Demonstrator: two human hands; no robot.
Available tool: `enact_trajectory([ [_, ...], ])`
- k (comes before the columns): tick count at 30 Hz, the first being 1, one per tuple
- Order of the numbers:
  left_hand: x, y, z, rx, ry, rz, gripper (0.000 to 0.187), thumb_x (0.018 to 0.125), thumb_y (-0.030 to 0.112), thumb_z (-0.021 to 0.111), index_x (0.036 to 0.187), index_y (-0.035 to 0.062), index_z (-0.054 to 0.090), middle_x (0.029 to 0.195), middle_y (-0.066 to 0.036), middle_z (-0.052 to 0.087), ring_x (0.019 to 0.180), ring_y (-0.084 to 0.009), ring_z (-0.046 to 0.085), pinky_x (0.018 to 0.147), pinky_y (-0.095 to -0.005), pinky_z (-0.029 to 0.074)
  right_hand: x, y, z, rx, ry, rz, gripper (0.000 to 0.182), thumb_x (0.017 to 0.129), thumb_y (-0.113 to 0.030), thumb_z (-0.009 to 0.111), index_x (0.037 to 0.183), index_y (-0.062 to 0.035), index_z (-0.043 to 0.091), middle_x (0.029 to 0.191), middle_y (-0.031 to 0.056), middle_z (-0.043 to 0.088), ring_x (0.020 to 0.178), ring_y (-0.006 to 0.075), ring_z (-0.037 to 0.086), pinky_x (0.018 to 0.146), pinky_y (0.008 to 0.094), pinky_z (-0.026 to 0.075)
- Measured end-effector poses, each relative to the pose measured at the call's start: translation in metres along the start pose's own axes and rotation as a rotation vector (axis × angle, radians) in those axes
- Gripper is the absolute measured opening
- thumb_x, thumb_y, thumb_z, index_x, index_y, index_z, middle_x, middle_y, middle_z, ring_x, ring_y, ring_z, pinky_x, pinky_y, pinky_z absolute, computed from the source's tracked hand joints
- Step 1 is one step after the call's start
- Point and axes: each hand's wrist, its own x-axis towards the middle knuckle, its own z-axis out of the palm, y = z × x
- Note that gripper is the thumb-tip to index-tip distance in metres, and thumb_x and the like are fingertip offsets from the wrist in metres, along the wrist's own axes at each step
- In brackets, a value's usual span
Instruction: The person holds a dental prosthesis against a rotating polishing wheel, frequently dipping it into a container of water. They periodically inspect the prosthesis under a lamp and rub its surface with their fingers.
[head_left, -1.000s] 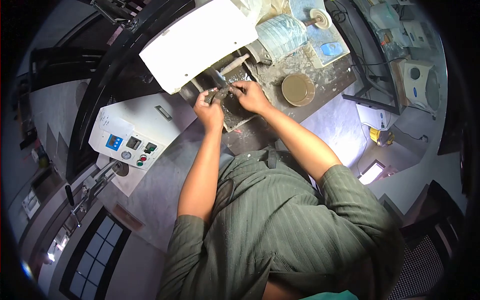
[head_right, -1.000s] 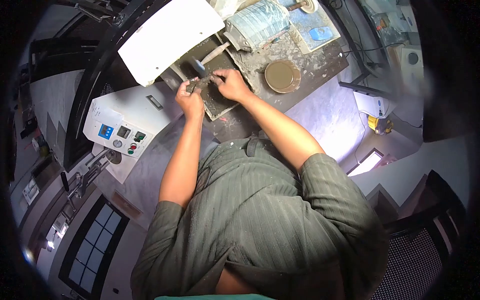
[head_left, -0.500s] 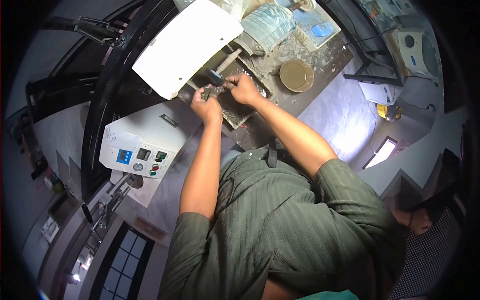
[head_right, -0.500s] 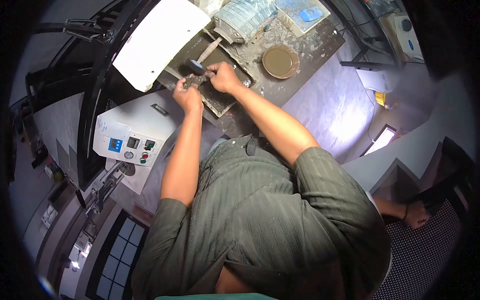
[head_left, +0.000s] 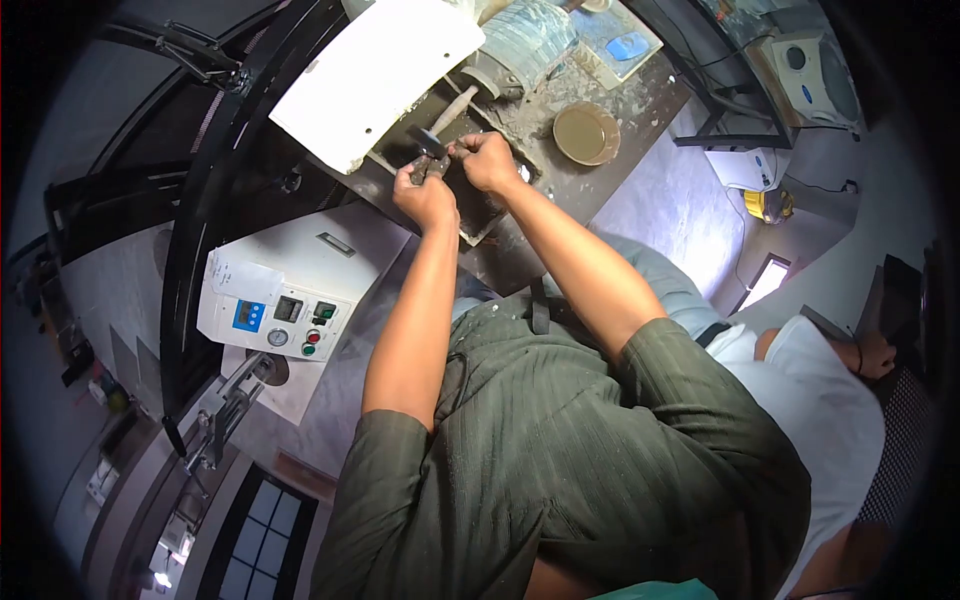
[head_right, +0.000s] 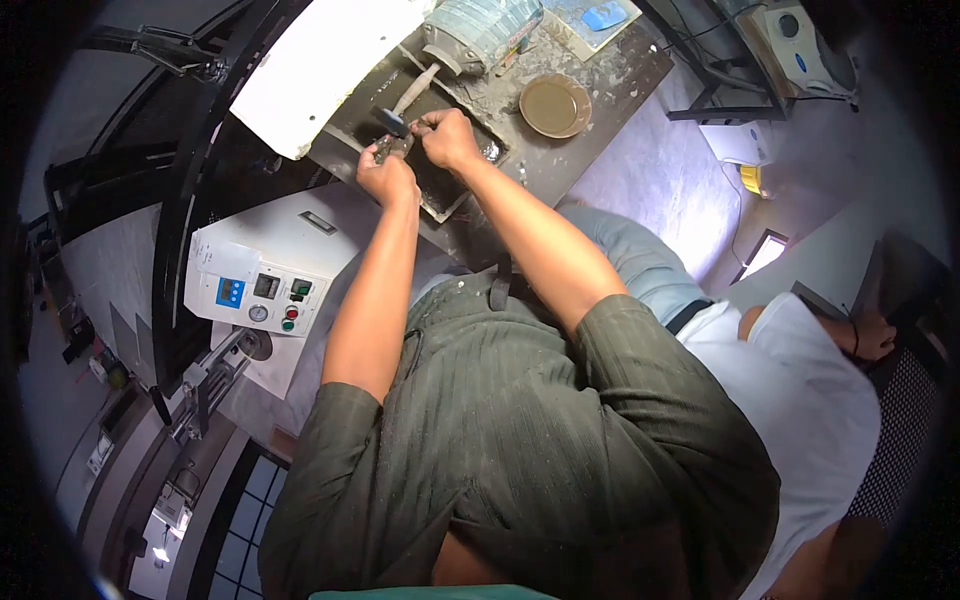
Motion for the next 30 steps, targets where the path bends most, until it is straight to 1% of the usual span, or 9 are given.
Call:
enact_trajectory([
  [4, 0.004, -0.001, -0.005, -0.132, -0.060, -0.048, 0.019, 0.066, -0.013, 0.057, 0.084, -0.0063, 0.060, 0.082, -0.011, 0.064, 0.071, -0.0179, 0.060, 0.069, -0.0318, 0.050, -0.001, -0.005, -0.007, -0.031, -0.026, -0.107, 0.014, 0.081, -0.019, 0.068, 0.087, -0.0068, 0.073, 0.079, 0.0165, 0.068, 0.071, 0.0210, 0.066, 0.070, 0.0336, 0.049],
  [6, 0.013, 0.001, -0.006, -0.103, -0.058, -0.106, 0.021, 0.068, -0.010, 0.058, 0.089, -0.0054, 0.060, 0.082, -0.011, 0.063, 0.072, -0.0179, 0.061, 0.066, -0.0308, 0.049, 0.004, -0.011, -0.010, -0.104, -0.061, 0.006, 0.016, 0.080, -0.021, 0.068, 0.087, -0.0080, 0.073, 0.078, 0.0169, 0.068, 0.071, 0.0219, 0.065, 0.070, 0.0337, 0.049],
  [8, 0.021, 0.012, -0.002, -0.202, 0.052, -0.434, 0.023, 0.072, -0.008, 0.059, 0.095, -0.0042, 0.059, 0.084, -0.011, 0.062, 0.069, -0.0188, 0.059, 0.061, -0.0299, 0.047, 0.008, -0.018, -0.012, -0.124, -0.055, -0.003, 0.018, 0.080, -0.023, 0.069, 0.086, -0.0069, 0.072, 0.077, 0.0167, 0.068, 0.070, 0.0212, 0.065, 0.070, 0.0336, 0.049],
  [11, 0.032, 0.003, -0.005, -0.245, 0.036, -0.554, 0.025, 0.074, -0.007, 0.059, 0.099, -0.0035, 0.057, 0.085, -0.012, 0.059, 0.062, -0.0176, 0.055, 0.051, -0.0290, 0.042, 0.012, -0.017, -0.011, -0.194, -0.058, -0.003, 0.020, 0.079, -0.025, 0.069, 0.086, -0.0059, 0.072, 0.074, 0.0158, 0.067, 0.067, 0.0210, 0.063, 0.068, 0.0335, 0.049],
  [13, 0.033, 0.006, -0.007, -0.239, -0.006, -0.664, 0.022, 0.074, -0.006, 0.060, 0.096, -0.0024, 0.056, 0.082, -0.011, 0.058, 0.055, -0.0168, 0.052, 0.042, -0.0286, 0.036, 0.012, -0.019, -0.015, -0.104, -0.060, 0.009, 0.022, 0.082, -0.024, 0.069, 0.077, -0.0021, 0.070, 0.057, 0.0044, 0.057, 0.053, 0.0112, 0.049, 0.052, 0.0319, 0.042],
  [17, 0.036, 0.007, -0.004, -0.342, 0.064, -0.794, 0.014, 0.074, -0.006, 0.060, 0.087, -0.0002, 0.057, 0.082, -0.010, 0.057, 0.052, -0.0180, 0.049, 0.038, -0.0278, 0.033, 0.014, -0.020, -0.017, -0.173, -0.088, 0.020, 0.022, 0.078, -0.025, 0.069, 0.081, -0.0036, 0.071, 0.068, 0.0150, 0.065, 0.063, 0.0203, 0.061, 0.064, 0.0352, 0.049],
  [26, 0.029, -0.006, -0.016, -0.212, 0.039, -0.667, 0.016, 0.071, -0.009, 0.059, 0.085, -0.0013, 0.060, 0.085, -0.010, 0.062, 0.069, -0.0207, 0.060, 0.060, -0.0294, 0.046, 0.010, -0.015, -0.025, -0.208, -0.183, -0.053, 0.020, 0.079, -0.023, 0.067, 0.083, -0.0032, 0.070, 0.065, 0.0126, 0.061, 0.062, 0.0137, 0.055, 0.063, 0.0338, 0.047],
  [28, 0.002, 0.003, -0.031, -0.206, -0.181, -0.295, 0.015, 0.077, -0.010, 0.058, 0.091, -0.0030, 0.061, 0.085, -0.011, 0.064, 0.069, -0.0167, 0.061, 0.063, -0.0262, 0.049, 0.001, -0.006, -0.036, -0.226, -0.354, -0.130, 0.021, 0.080, -0.023, 0.067, 0.086, -0.0027, 0.069, 0.070, 0.0159, 0.064, 0.066, 0.0177, 0.059, 0.066, 0.0350, 0.047],
  [30, -0.012, 0.005, -0.037, -0.184, -0.150, -0.240, 0.017, 0.077, -0.012, 0.058, 0.092, -0.0042, 0.061, 0.088, -0.011, 0.064, 0.073, -0.0160, 0.062, 0.069, -0.0252, 0.049, -0.018, -0.008, -0.045, -0.344, -0.258, -0.406, 0.025, 0.079, -0.019, 0.064, 0.090, 0.0032, 0.065, 0.088, 0.0238, 0.065, 0.084, 0.0390, 0.062, 0.079, 0.0412, 0.049],
])
